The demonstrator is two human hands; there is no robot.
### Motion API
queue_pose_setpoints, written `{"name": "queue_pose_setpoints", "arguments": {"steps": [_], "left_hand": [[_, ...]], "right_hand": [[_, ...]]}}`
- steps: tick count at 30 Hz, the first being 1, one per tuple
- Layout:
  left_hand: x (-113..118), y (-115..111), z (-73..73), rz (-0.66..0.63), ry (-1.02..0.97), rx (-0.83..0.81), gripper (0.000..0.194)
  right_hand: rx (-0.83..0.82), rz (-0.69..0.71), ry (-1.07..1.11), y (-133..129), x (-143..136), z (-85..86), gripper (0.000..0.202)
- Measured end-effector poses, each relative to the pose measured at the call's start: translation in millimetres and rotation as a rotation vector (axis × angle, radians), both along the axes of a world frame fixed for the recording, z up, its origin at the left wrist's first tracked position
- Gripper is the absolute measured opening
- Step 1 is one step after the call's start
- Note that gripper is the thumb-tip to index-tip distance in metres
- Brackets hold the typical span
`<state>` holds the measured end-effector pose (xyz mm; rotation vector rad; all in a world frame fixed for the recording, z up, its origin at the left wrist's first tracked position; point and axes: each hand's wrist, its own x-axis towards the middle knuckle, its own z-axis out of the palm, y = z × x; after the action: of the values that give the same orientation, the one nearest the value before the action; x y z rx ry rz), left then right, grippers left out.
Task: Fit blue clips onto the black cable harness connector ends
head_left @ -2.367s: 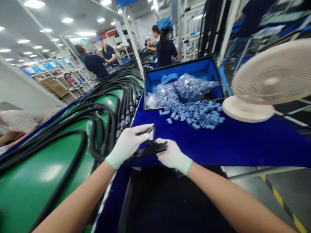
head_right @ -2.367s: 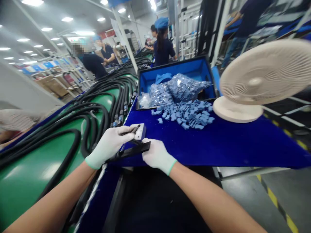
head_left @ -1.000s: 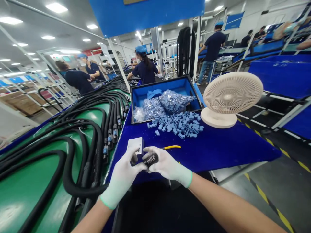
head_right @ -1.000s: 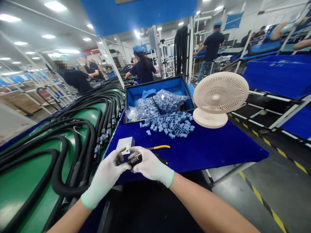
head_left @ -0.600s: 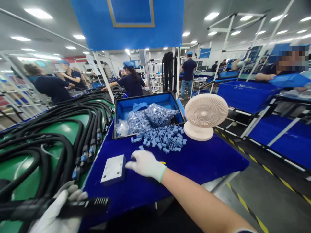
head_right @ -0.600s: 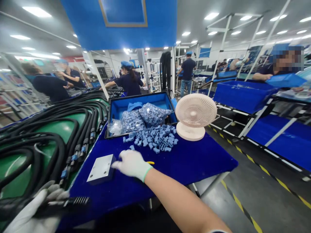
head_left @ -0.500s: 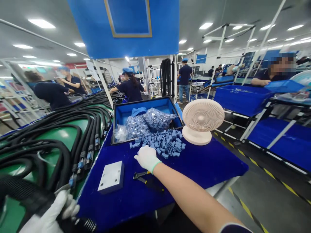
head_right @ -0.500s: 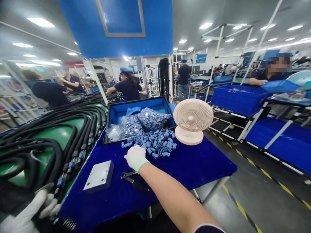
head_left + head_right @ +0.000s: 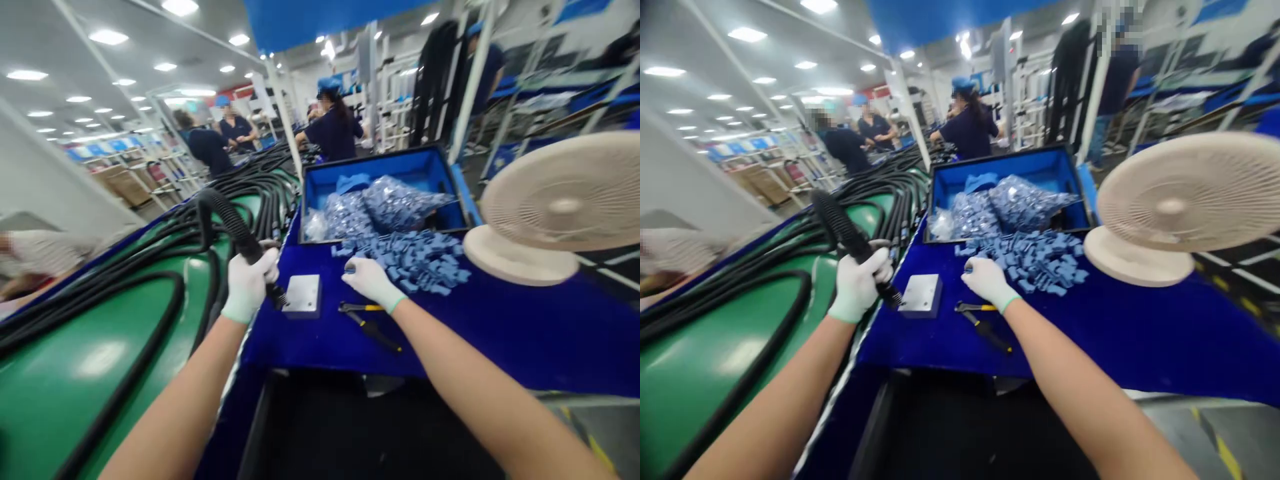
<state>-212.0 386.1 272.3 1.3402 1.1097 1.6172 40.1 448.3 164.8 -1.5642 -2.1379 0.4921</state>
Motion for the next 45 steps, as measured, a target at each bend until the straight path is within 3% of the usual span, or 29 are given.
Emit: {"name": "queue_pose_setpoints", "arguments": {"steps": [5, 10, 13, 15, 18, 21, 26, 33, 35, 38, 42, 45], "left_hand": [[-12, 10, -18.9, 0.039, 0.032, 0.003, 0.033], [-9, 10, -30.2, 0.014, 0.061, -0.023, 0.033], [-7, 14, -36.4, 0.01, 0.098, -0.063, 0.037], [-8, 17, -36.6, 0.002, 0.134, -0.091, 0.037], [-12, 18, -32.0, -0.017, 0.207, -0.108, 0.035], [-18, 18, -28.7, -0.007, 0.263, -0.098, 0.034], [-21, 17, -33.5, 0.0, 0.261, -0.097, 0.038], [-20, 5, -25.9, 0.005, 0.244, -0.095, 0.046], [-42, -12, -22.4, 0.066, 0.236, -0.101, 0.049], [-105, -64, -19.9, 0.204, 0.243, -0.178, 0.054], [-198, -181, -15.9, 0.312, 0.371, -0.5, 0.055], [-246, -269, -12.5, 0.244, 0.47, -0.848, 0.056]], "right_hand": [[-0.01, 0.117, 0.097, 12, -4, -21.5, 0.033], [-0.002, 0.162, 0.142, 9, 1, -19.3, 0.028], [0.0, 0.184, 0.161, -1, -5, -3.1, 0.033], [0.024, 0.275, 0.202, -11, -17, 15.2, 0.034], [0.037, 0.485, 0.261, -25, -49, 44.2, 0.021], [0.004, 0.557, 0.264, -28, -82, 60.3, 0.019], [-0.116, 0.573, 0.295, -14, -113, 51.1, 0.024], [-0.217, 0.561, 0.385, -8, -103, 39.9, 0.033], [-0.235, 0.579, 0.412, -10, -99, 39.8, 0.032], [-0.262, 0.605, 0.457, -12, -93, 36.9, 0.033], [-0.218, 0.636, 0.374, -8, -92, 31.8, 0.034], [-0.206, 0.648, 0.291, -7, -95, 29.9, 0.032]]}}
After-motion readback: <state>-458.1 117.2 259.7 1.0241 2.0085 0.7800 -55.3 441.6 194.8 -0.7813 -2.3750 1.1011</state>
